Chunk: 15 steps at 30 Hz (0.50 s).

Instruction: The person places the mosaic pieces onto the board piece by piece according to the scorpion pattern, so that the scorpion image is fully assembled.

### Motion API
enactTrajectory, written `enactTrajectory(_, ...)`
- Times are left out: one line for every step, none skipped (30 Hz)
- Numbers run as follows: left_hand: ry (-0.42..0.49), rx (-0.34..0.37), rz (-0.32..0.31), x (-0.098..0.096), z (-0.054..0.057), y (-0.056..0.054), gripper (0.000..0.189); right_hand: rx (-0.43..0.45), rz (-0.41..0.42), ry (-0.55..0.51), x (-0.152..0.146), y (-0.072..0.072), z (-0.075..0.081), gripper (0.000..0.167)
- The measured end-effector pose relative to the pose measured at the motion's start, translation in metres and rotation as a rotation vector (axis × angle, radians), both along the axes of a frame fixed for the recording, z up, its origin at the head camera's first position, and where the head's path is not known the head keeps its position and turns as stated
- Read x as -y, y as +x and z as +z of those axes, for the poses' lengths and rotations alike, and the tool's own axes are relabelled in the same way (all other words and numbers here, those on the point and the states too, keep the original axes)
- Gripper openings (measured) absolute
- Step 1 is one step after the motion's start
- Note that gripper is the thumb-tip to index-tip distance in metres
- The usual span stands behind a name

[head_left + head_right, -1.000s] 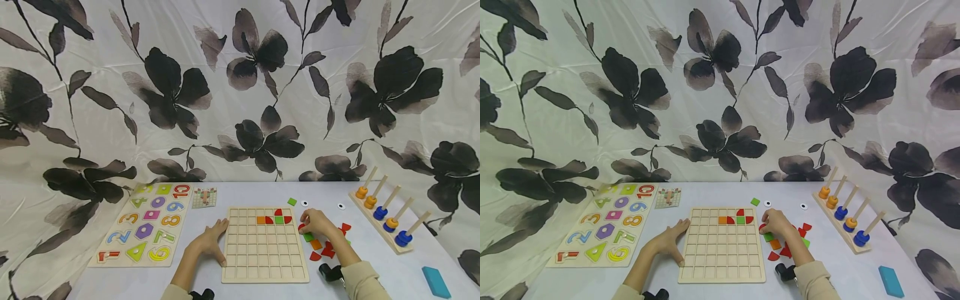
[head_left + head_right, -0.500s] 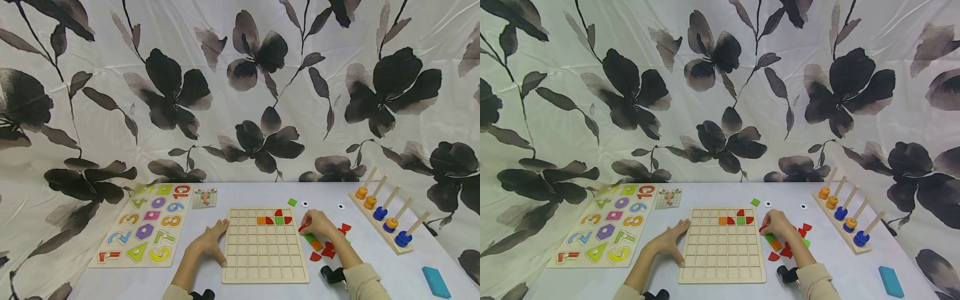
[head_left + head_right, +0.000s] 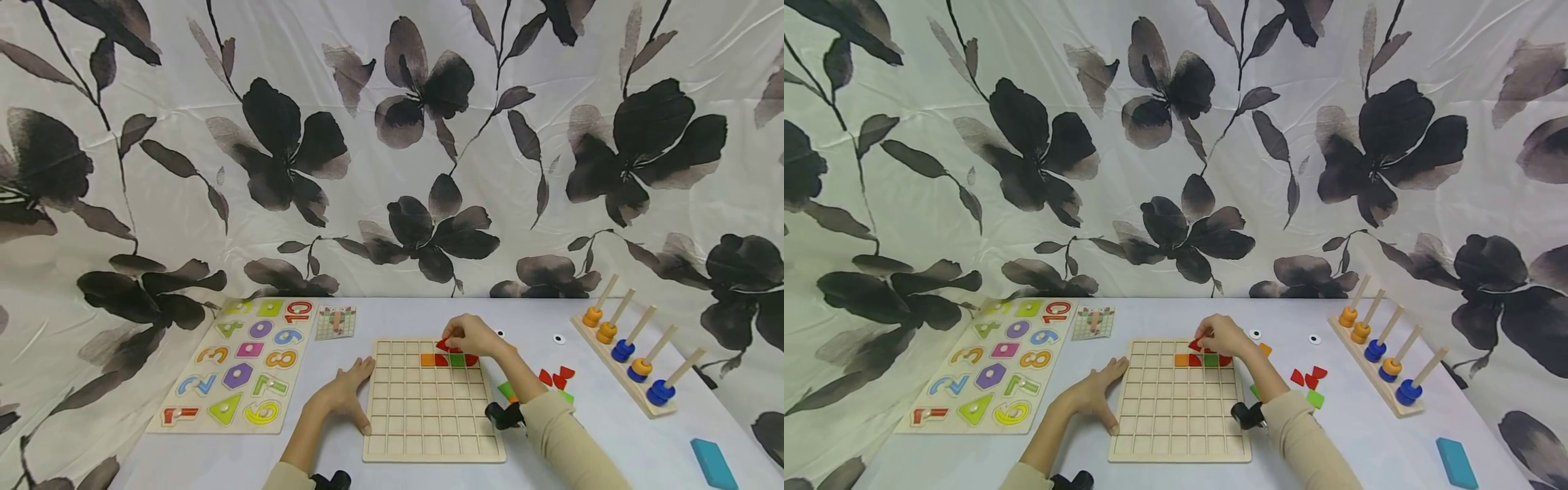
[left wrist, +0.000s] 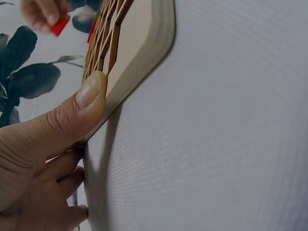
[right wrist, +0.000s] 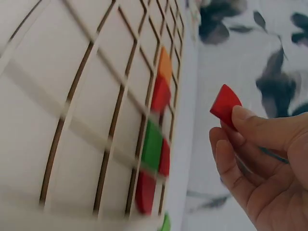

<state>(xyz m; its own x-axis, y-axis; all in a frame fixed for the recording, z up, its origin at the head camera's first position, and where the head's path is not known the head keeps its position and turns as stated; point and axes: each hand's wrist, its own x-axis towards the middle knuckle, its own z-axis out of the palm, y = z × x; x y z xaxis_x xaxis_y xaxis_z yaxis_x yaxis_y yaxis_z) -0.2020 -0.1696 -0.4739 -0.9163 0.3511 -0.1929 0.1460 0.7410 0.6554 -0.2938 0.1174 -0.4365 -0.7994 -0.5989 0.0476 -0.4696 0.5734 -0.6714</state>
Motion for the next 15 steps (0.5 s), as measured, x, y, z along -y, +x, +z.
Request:
enactTrajectory(0.0, -0.001, -0.001, 0.0, 0.001, 0.0, 0.116, -0.004, 0.024, -0.002, 0.009, -0.002, -0.001, 0.005)
enactTrajectory(-0.001, -0.003, -0.002, 0.0, 0.001, 0.0, 0.116, -0.012, 0.051, -0.003, 0.017, -0.003, -0.001, 0.006)
enactTrajectory(-0.002, -0.003, -0.002, 0.0, 0.001, -0.001, 0.116, -0.024, 0.07, -0.002, 0.025, -0.004, -0.003, 0.006)
enactTrajectory(-0.002, -0.005, -0.003, 0.0, 0.001, -0.001, 0.116, -0.037, 0.092, -0.002, 0.032, -0.006, -0.004, 0.006)
enactTrajectory(-0.002, -0.005, -0.005, 0.0, 0.001, -0.001, 0.116, -0.045, 0.102, 0.002, 0.039, -0.007, -0.006, 0.006)
enactTrajectory(-0.006, -0.006, -0.007, 0.0, 0.001, -0.001, 0.116, -0.051, 0.111, 0.008, 0.044, -0.008, -0.009, 0.006)
enactTrajectory(-0.006, -0.006, -0.008, 0.0, 0.0, -0.001, 0.117, -0.055, 0.117, 0.016, 0.049, -0.009, -0.01, 0.006)
enactTrajectory(-0.008, -0.004, -0.008, 0.0, 0.0, -0.001, 0.117, -0.061, 0.121, 0.028, 0.053, -0.01, -0.012, 0.005)
enactTrajectory(-0.008, -0.003, -0.009, 0.0, 0.0, -0.001, 0.117, -0.063, 0.123, 0.04, 0.056, -0.01, -0.014, 0.005)
enactTrajectory(-0.007, -0.003, -0.008, 0.0, 0.0, -0.001, 0.117, -0.066, 0.124, 0.059, 0.059, -0.01, -0.015, 0.006)
enactTrajectory(-0.008, -0.002, -0.008, 0.0, 0.0, -0.001, 0.117, -0.066, 0.118, 0.079, 0.061, -0.01, -0.016, 0.007)
enactTrajectory(-0.011, -0.003, -0.007, 0.0, -0.001, -0.001, 0.117, -0.069, 0.115, 0.095, 0.063, -0.01, -0.017, 0.008)
enactTrajectory(-0.009, -0.003, -0.006, 0.0, -0.001, -0.001, 0.117, -0.072, 0.11, 0.111, 0.064, -0.01, -0.018, 0.009)
enactTrajectory(-0.011, -0.003, -0.006, 0.0, -0.001, -0.001, 0.117, -0.071, 0.103, 0.124, 0.065, -0.009, -0.019, 0.01)
enactTrajectory(-0.01, -0.004, -0.005, 0.0, -0.001, -0.001, 0.117, -0.065, 0.092, 0.134, 0.066, -0.009, -0.02, 0.011)
